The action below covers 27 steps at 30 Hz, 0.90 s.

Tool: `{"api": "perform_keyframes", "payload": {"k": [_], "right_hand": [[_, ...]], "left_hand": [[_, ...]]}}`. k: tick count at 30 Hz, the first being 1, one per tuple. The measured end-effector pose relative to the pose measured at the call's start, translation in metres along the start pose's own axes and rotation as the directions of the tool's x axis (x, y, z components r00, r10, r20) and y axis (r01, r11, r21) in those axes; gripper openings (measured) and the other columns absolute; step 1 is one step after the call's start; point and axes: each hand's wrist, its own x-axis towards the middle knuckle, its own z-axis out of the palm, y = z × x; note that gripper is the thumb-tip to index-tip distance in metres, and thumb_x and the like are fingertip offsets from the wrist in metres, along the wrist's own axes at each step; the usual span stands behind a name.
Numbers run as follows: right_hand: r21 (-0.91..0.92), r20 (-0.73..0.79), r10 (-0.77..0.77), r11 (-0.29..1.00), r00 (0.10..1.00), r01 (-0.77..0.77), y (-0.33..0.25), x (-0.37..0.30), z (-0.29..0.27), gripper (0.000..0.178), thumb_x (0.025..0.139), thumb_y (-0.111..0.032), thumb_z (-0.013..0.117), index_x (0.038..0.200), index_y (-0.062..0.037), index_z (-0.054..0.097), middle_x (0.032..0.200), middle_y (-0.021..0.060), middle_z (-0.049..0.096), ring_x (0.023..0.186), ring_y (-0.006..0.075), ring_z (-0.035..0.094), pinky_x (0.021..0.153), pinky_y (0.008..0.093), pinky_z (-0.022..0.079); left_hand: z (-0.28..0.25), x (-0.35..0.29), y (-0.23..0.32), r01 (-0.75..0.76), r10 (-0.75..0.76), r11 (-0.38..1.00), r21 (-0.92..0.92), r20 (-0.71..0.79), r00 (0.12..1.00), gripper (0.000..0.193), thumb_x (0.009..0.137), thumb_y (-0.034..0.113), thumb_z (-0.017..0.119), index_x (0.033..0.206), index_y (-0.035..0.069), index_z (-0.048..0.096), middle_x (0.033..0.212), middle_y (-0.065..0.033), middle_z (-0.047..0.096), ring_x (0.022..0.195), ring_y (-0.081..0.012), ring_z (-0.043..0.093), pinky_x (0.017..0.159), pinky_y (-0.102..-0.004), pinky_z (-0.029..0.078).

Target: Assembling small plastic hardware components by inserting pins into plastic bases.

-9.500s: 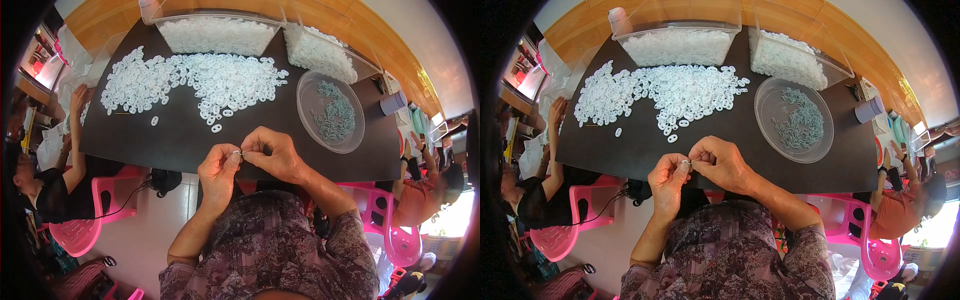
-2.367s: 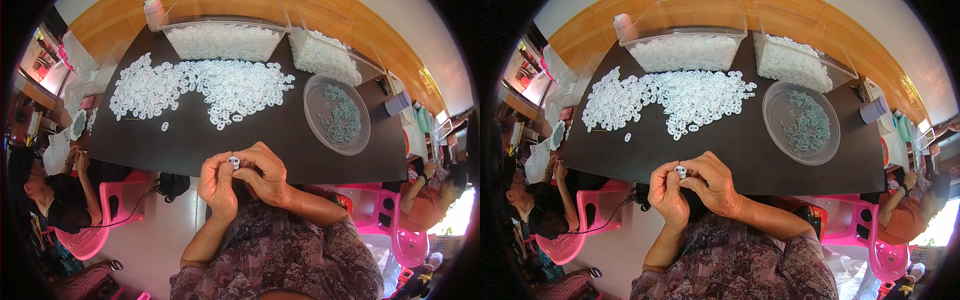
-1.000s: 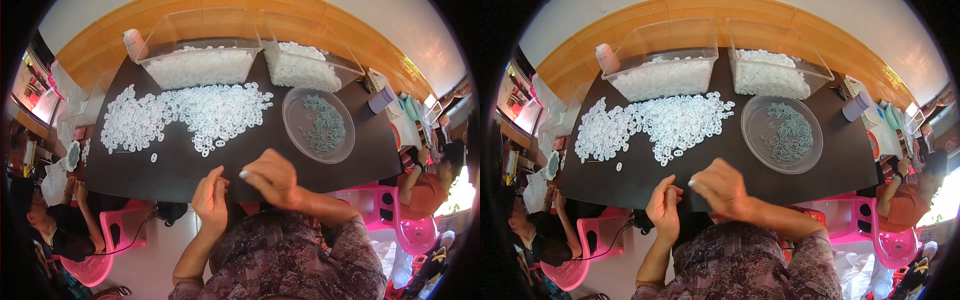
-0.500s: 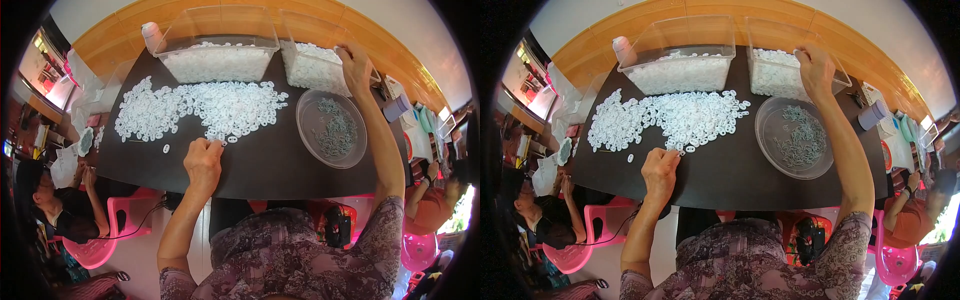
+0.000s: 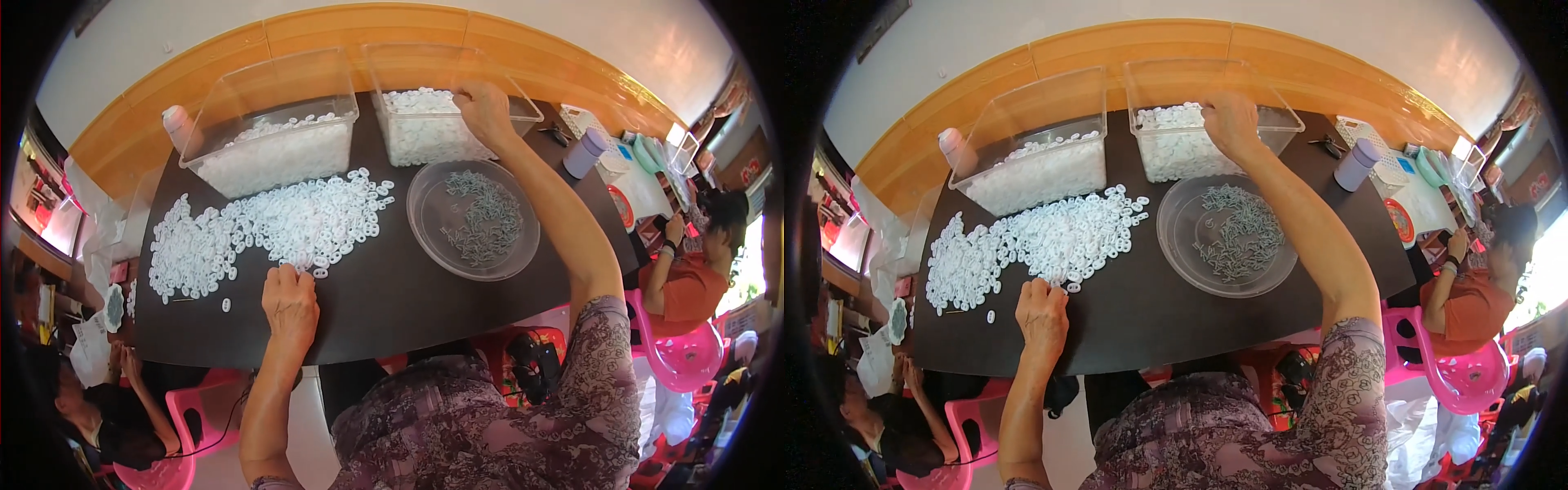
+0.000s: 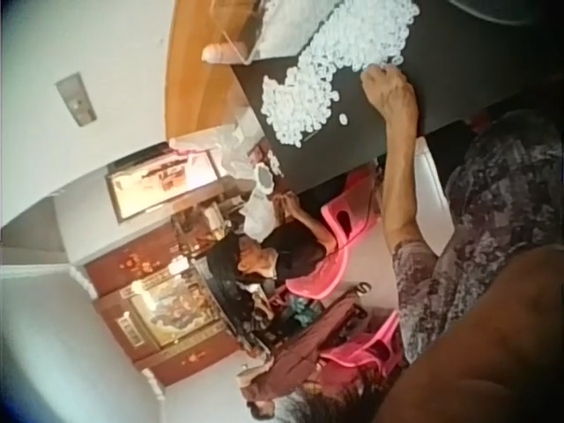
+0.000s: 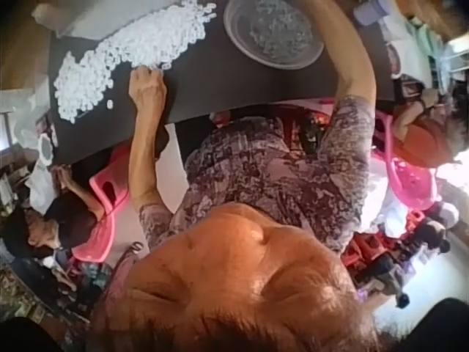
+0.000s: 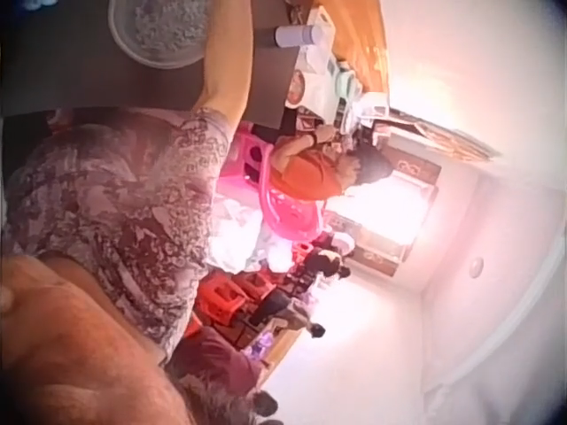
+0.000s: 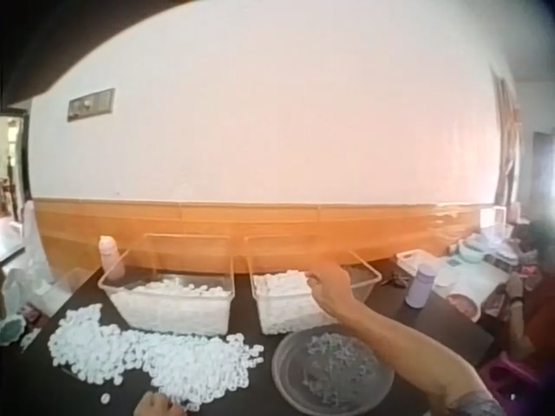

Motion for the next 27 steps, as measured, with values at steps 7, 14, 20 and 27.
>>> {"api": "perform_keyframes", "payload": {"k": [7,14,20,27], "right_hand": [[0.108,-0.143,-0.114,0.986,0.983,0.130,-0.012,-0.026,-0.019,0.011,0.076,-0.008,0.064,0.086,-0.0040,0.068,0.085,0.0133,0.066,0.082,0.0291,0.062,0.072,0.0360,0.048],[0.223,-0.071,-0.245,0.941,0.967,0.255,-0.040,-0.069,-0.030,0.008,0.076,-0.003,0.064,0.084,-0.0032,0.066,0.079,0.0112,0.063,0.077,0.0271,0.060,0.069,0.0348,0.047],[0.238,0.206,-0.262,0.948,0.943,0.212,-0.033,-0.121,-0.015,0.007,0.073,-0.004,0.065,0.080,-0.0054,0.066,0.077,0.0092,0.063,0.074,0.0298,0.058,0.067,0.0366,0.047],[0.152,0.501,-0.129,0.987,0.856,0.059,-0.027,-0.149,-0.011,0.008,0.070,-0.013,0.066,0.074,-0.0073,0.064,0.072,0.0088,0.059,0.079,0.0300,0.056,0.069,0.0409,0.045]], "left_hand": [[0.000,0.003,0.004,-0.132,0.134,0.987,0.089,-0.013,0.991,0.017,0.066,-0.002,0.064,0.066,0.002,0.047,0.072,-0.0117,0.043,0.069,-0.0283,0.047,0.060,-0.0381,0.041],[-0.016,-0.004,0.027,-0.234,0.235,0.969,-0.074,0.011,0.972,0.014,0.066,-0.005,0.061,0.069,0.002,0.049,0.072,-0.0117,0.045,0.067,-0.0274,0.049,0.057,-0.0360,0.042],[-0.014,-0.013,0.027,-0.195,0.210,0.967,-0.164,0.076,0.975,0.013,0.069,-0.003,0.064,0.079,-0.001,0.055,0.075,-0.0122,0.047,0.068,-0.0276,0.050,0.058,-0.0368,0.043],[-0.010,-0.007,0.032,-0.063,0.083,0.983,-0.175,0.110,0.990,0.014,0.071,-0.002,0.065,0.084,0.000,0.058,0.076,-0.0115,0.048,0.071,-0.0288,0.053,0.060,-0.0379,0.044]]}}
